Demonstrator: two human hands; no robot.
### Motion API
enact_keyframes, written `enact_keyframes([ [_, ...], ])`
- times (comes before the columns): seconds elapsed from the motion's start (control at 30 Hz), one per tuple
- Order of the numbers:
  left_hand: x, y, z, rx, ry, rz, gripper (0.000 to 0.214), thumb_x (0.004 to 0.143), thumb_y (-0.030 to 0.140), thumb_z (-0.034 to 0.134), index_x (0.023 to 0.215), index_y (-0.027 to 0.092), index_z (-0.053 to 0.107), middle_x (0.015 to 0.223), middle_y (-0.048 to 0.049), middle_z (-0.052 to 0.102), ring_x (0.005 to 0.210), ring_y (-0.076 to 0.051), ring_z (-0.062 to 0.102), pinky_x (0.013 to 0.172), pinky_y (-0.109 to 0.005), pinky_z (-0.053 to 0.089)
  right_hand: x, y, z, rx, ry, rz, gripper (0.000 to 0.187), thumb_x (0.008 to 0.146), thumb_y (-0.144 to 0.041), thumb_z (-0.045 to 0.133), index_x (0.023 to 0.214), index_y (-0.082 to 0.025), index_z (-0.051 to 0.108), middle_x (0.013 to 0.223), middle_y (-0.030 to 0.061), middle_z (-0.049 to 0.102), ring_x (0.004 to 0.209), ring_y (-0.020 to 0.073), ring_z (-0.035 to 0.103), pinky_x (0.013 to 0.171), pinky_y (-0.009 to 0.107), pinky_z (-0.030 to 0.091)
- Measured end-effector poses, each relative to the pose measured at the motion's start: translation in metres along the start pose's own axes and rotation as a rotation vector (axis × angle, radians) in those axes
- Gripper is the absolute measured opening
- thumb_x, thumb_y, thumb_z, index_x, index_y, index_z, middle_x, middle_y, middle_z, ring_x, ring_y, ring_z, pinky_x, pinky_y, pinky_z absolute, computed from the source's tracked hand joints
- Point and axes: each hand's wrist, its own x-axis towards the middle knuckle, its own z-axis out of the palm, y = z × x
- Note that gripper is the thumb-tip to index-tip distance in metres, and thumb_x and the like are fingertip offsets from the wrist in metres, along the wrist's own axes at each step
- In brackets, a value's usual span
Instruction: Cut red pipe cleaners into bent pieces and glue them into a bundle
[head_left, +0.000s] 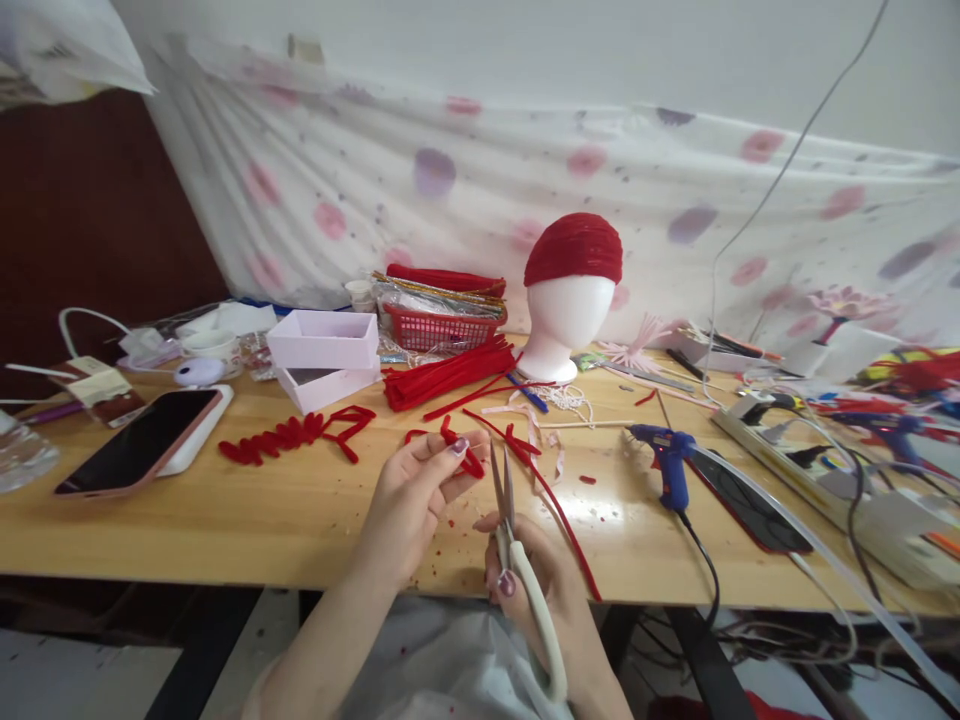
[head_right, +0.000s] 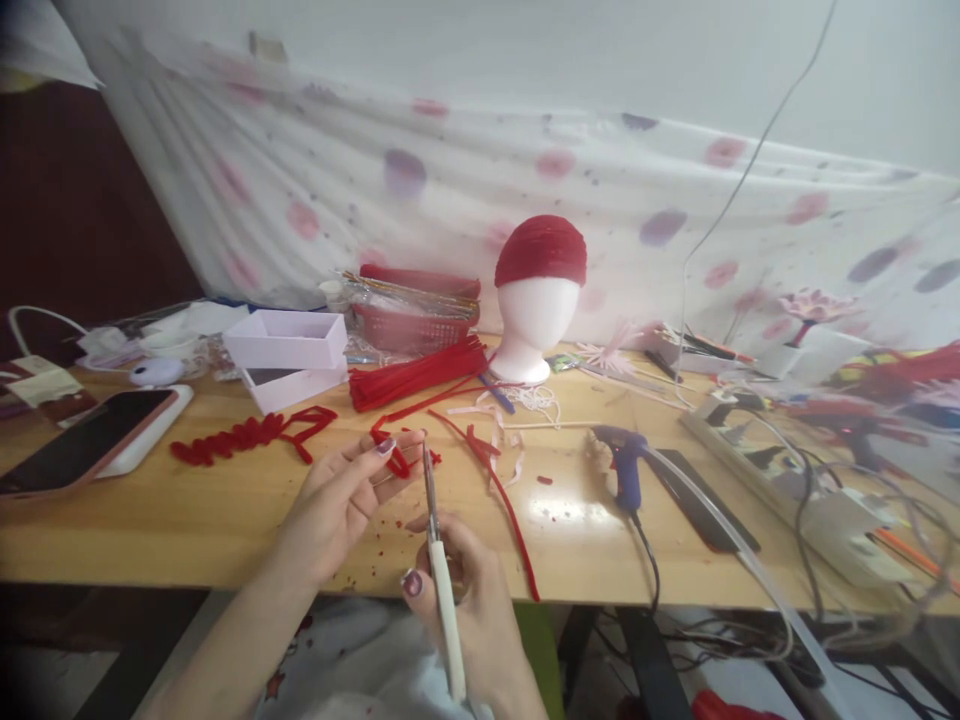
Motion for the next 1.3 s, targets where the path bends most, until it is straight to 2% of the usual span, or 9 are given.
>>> enact_keyframes([
  [0.1, 0.003, -0.001, 0.003, 0.026, -0.007, 0.014, 0.031, 0.063, 0.030, 0.090, 0.077, 0.013, 0.068, 0.092, -0.0101, 0.081, 0.090, -0.025, 0.077, 0.087, -0.040, 0.062, -0.001, 0.001, -0.001, -0.009, -0.015, 0.005, 0.056, 0.075, -0.065, 0.075, 0.104, -0.017, 0.069, 0.063, -0.0027, 0.053, 0.055, 0.0126, 0.043, 0.053, 0.025, 0.030],
  [0.27, 0.006, 0.001, 0.006, 0.087, -0.015, 0.032, 0.032, 0.063, 0.032, 0.089, 0.077, 0.012, 0.069, 0.084, -0.0093, 0.080, 0.081, -0.024, 0.077, 0.082, -0.039, 0.063, -0.001, -0.003, 0.000, 0.015, -0.001, 0.017, 0.055, 0.071, -0.063, 0.079, 0.099, -0.016, 0.071, 0.061, -0.0032, 0.052, 0.053, 0.0113, 0.040, 0.051, 0.024, 0.030],
  [0.43, 0.006, 0.001, 0.007, 0.083, -0.015, 0.040, 0.032, 0.061, 0.032, 0.090, 0.077, 0.011, 0.070, 0.083, -0.0103, 0.080, 0.082, -0.024, 0.077, 0.080, -0.037, 0.063, 0.000, -0.003, 0.000, 0.035, 0.025, 0.022, 0.055, 0.069, -0.063, 0.081, 0.097, -0.016, 0.072, 0.058, -0.0045, 0.050, 0.048, 0.0097, 0.038, 0.047, 0.024, 0.027],
  [0.67, 0.007, -0.003, 0.007, 0.074, -0.007, 0.060, 0.031, 0.062, 0.031, 0.089, 0.076, 0.011, 0.069, 0.084, -0.0113, 0.080, 0.087, -0.026, 0.077, 0.081, -0.037, 0.063, -0.001, 0.002, -0.001, 0.020, 0.050, 0.030, 0.054, 0.069, -0.063, 0.082, 0.093, -0.016, 0.072, 0.057, -0.0051, 0.049, 0.043, 0.0085, 0.038, 0.042, 0.023, 0.028],
  [0.87, 0.007, -0.004, 0.008, 0.048, -0.012, 0.071, 0.031, 0.064, 0.031, 0.089, 0.079, 0.011, 0.069, 0.092, -0.0117, 0.081, 0.082, -0.024, 0.077, 0.078, -0.037, 0.064, -0.001, -0.007, 0.001, 0.032, 0.089, 0.083, 0.049, 0.064, -0.056, 0.088, 0.088, -0.016, 0.072, 0.054, -0.0050, 0.050, 0.043, 0.0090, 0.041, 0.042, 0.023, 0.029],
  [1.07, 0.008, -0.004, 0.007, 0.039, -0.034, 0.062, 0.032, 0.064, 0.031, 0.089, 0.079, 0.012, 0.068, 0.098, -0.0124, 0.081, 0.081, -0.023, 0.077, 0.078, -0.036, 0.064, 0.000, -0.010, 0.001, 0.020, 0.093, 0.168, 0.045, 0.063, -0.051, 0.090, 0.084, -0.016, 0.072, 0.046, -0.0065, 0.050, 0.037, 0.0081, 0.037, 0.040, 0.022, 0.028],
  [1.17, 0.009, -0.002, 0.006, 0.041, -0.047, 0.056, 0.030, 0.065, 0.030, 0.088, 0.080, 0.013, 0.068, 0.101, -0.0126, 0.081, 0.082, -0.023, 0.077, 0.081, -0.039, 0.064, 0.000, -0.006, -0.001, 0.005, 0.073, 0.125, 0.046, 0.066, -0.053, 0.087, 0.088, -0.016, 0.071, 0.049, -0.0055, 0.051, 0.040, 0.0092, 0.039, 0.041, 0.022, 0.028],
  [1.3, 0.011, 0.000, 0.004, 0.065, -0.067, 0.027, 0.027, 0.065, 0.028, 0.087, 0.074, 0.013, 0.067, 0.102, -0.0135, 0.080, 0.080, -0.023, 0.077, 0.079, -0.037, 0.064, 0.000, 0.000, -0.005, -0.009, 0.008, 0.024, 0.048, 0.072, -0.058, 0.081, 0.092, -0.016, 0.070, 0.053, -0.0058, 0.047, 0.046, 0.0096, 0.039, 0.045, 0.022, 0.027],
])
